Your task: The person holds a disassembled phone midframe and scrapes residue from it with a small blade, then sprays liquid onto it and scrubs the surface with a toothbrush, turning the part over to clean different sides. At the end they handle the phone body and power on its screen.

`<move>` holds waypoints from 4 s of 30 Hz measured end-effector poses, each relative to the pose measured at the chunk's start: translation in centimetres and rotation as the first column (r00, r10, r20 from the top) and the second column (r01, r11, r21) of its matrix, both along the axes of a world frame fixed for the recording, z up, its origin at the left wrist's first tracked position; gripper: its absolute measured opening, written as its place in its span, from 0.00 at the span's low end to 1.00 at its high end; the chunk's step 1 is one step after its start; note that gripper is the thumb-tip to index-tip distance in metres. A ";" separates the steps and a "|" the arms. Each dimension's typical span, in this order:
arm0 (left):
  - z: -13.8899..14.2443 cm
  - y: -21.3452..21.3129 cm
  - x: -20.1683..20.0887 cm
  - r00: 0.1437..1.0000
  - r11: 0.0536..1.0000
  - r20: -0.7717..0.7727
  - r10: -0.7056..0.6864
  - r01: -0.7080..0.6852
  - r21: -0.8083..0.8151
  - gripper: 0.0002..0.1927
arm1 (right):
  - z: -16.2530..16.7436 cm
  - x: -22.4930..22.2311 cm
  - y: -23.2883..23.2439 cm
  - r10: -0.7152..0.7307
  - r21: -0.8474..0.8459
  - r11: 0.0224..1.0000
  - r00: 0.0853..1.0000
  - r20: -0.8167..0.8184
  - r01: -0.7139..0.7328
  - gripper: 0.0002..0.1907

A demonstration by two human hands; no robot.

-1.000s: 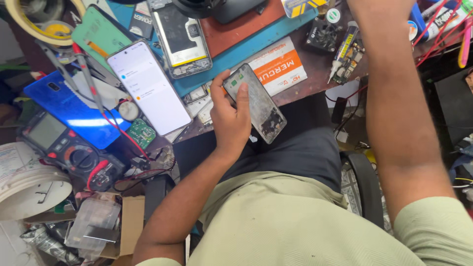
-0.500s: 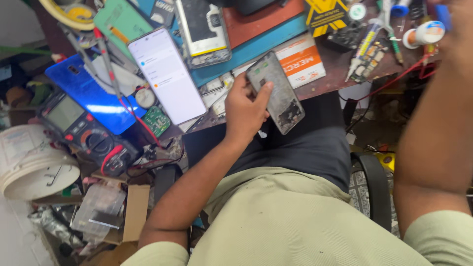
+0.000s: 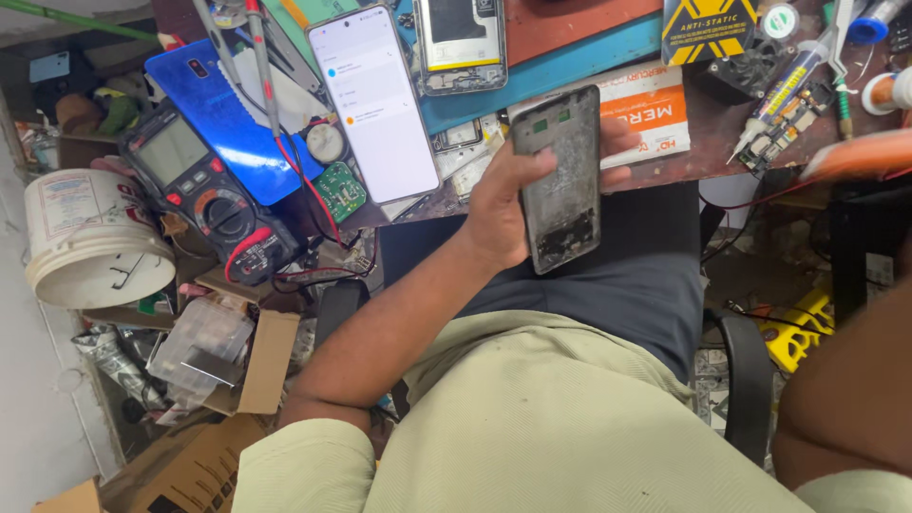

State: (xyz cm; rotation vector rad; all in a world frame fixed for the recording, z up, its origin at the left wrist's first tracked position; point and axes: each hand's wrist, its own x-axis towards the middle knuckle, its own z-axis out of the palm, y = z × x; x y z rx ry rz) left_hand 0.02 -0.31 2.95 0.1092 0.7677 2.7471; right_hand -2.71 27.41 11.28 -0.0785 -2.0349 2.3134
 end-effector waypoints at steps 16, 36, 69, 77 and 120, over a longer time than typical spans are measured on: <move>1.2 -0.4 0.1 0.983 0.984 -0.173 0.068 -0.095 -0.153 0.51 | -6.5 7.1 -3.1 0.403 0.691 0.709 0.885 -0.233 -0.141 0.17; 2.6 -1.8 0.7 0.943 0.940 -0.203 0.262 -0.297 -0.169 0.46 | -1.1 7.2 -4.7 0.399 0.812 0.583 0.880 -0.256 -0.028 0.14; 2.2 -2.3 1.2 0.946 0.937 -0.036 0.322 -0.313 0.155 0.48 | -7.8 10.7 -8.2 0.543 0.812 0.553 0.819 -0.184 -0.184 0.13; 1.8 -1.6 1.3 0.947 0.964 -0.180 0.265 -0.264 0.029 0.47 | -3.2 8.3 -7.6 0.418 0.652 0.744 0.864 -0.282 -0.147 0.12; 1.0 -4.2 1.2 0.967 0.971 0.080 0.240 -0.240 -0.010 0.35 | -5.3 9.9 -5.5 0.644 0.810 0.518 0.749 -0.157 -0.276 0.25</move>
